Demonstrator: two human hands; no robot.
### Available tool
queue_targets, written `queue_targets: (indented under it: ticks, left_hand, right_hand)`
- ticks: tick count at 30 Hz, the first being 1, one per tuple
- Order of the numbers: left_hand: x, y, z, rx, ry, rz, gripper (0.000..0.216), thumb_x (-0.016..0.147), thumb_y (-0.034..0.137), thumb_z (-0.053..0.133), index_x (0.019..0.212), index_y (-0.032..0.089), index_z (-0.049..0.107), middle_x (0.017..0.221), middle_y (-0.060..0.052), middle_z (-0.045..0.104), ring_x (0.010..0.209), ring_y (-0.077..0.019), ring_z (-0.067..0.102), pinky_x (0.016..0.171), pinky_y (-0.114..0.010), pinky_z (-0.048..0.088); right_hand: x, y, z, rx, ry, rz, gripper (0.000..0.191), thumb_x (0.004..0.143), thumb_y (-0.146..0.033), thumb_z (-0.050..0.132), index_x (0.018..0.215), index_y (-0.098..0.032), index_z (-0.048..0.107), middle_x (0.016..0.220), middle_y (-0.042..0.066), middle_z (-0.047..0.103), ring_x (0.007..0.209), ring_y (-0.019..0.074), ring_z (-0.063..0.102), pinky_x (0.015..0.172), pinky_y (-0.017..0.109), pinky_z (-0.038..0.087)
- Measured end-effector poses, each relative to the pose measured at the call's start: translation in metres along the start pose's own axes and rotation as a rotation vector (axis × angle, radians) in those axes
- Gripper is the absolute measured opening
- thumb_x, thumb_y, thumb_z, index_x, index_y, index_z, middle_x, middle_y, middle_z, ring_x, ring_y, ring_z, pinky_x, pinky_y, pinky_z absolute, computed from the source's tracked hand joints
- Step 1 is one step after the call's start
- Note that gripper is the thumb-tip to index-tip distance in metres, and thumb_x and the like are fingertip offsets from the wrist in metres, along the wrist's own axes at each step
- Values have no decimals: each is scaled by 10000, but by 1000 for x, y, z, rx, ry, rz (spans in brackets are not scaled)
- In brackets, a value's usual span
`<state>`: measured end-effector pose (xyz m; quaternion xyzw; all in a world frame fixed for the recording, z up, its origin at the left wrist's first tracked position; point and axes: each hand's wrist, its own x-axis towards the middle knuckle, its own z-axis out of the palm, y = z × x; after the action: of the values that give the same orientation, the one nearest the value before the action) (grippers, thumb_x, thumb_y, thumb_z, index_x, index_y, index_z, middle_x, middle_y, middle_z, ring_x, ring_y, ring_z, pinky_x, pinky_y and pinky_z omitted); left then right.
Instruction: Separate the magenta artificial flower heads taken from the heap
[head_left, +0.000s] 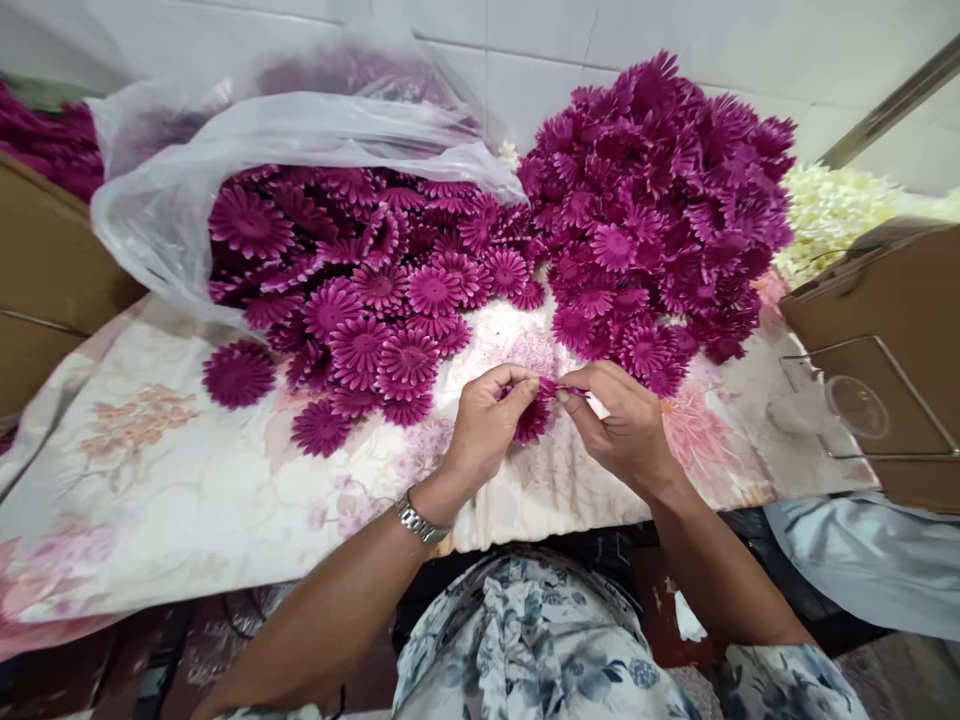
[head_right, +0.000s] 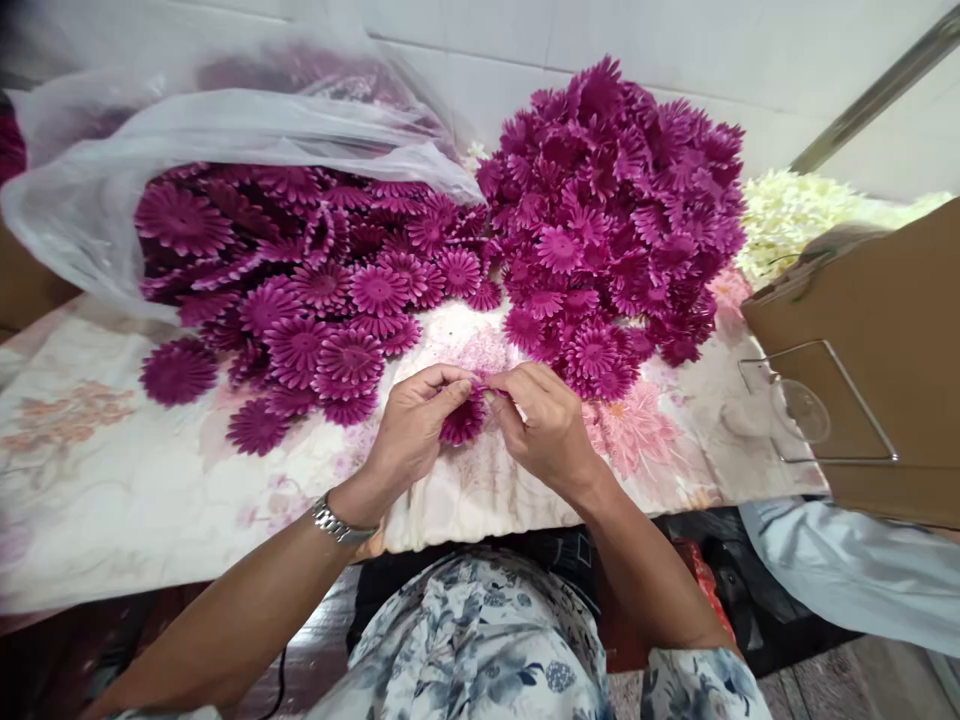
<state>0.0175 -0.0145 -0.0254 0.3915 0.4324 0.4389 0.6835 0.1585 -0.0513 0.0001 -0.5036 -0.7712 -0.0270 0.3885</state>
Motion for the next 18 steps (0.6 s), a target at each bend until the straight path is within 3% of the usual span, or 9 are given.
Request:
queue_targets:
  ticks: [2, 5, 9, 11, 14, 18]
  left_hand:
    - [-1, 5, 1, -63, 17, -63, 133, 702, 242, 680, 803, 163, 643, 653, 32, 575, 574, -62, 501, 552, -181, 405]
    - [-3, 12, 3, -147, -3, -192, 215, 696, 233, 656, 899, 183, 605, 657, 37, 558, 546, -76, 508, 504, -195, 412]
    - [-4, 15, 1, -224, -58, -294, 350, 615, 86, 553, 947, 189, 594, 700, 34, 554, 538, -78, 512, 499, -211, 427]
    - [-3, 13, 0, -239, -83, -272, 440, 555, 29, 511, 955, 182, 613, 706, 40, 541, 507, -50, 459, 486, -191, 385]
    - [-2, 9, -1, -244, -101, -225, 464, 515, 1, 493, 927, 163, 635, 641, 51, 499, 449, -26, 342, 434, -184, 260]
    - [-2, 7, -1, -291, -161, -241, 505, 509, 0, 504, 969, 155, 640, 615, 41, 506, 482, -40, 370, 453, -199, 210]
  right_hand:
    - [0, 17, -14, -83, 100, -3, 141, 827, -127, 578, 903, -216, 657, 751, 28, 689, 705, 153, 632, 619, 283, 513]
    - [-6, 52, -44, -373, 204, 47, 207, 822, -180, 601, 1007, -237, 672, 888, 60, 707, 819, 193, 637, 744, 347, 509]
    - [-18, 76, -57, -547, -67, 165, 389, 809, -274, 618, 1193, -215, 605, 1192, 133, 625, 1102, 305, 557, 909, 482, 437]
    - [-19, 66, -50, -464, -82, 150, 393, 804, -280, 627, 1191, -223, 596, 1188, 124, 620, 1096, 295, 553, 905, 470, 438]
    - [-9, 37, -29, -218, -42, 19, 233, 816, -242, 619, 1049, -239, 635, 970, 69, 667, 914, 218, 593, 812, 385, 469]
    - [2, 14, 3, -143, -181, -126, 69, 845, -223, 578, 883, -215, 634, 852, 59, 659, 816, 202, 558, 745, 374, 431]
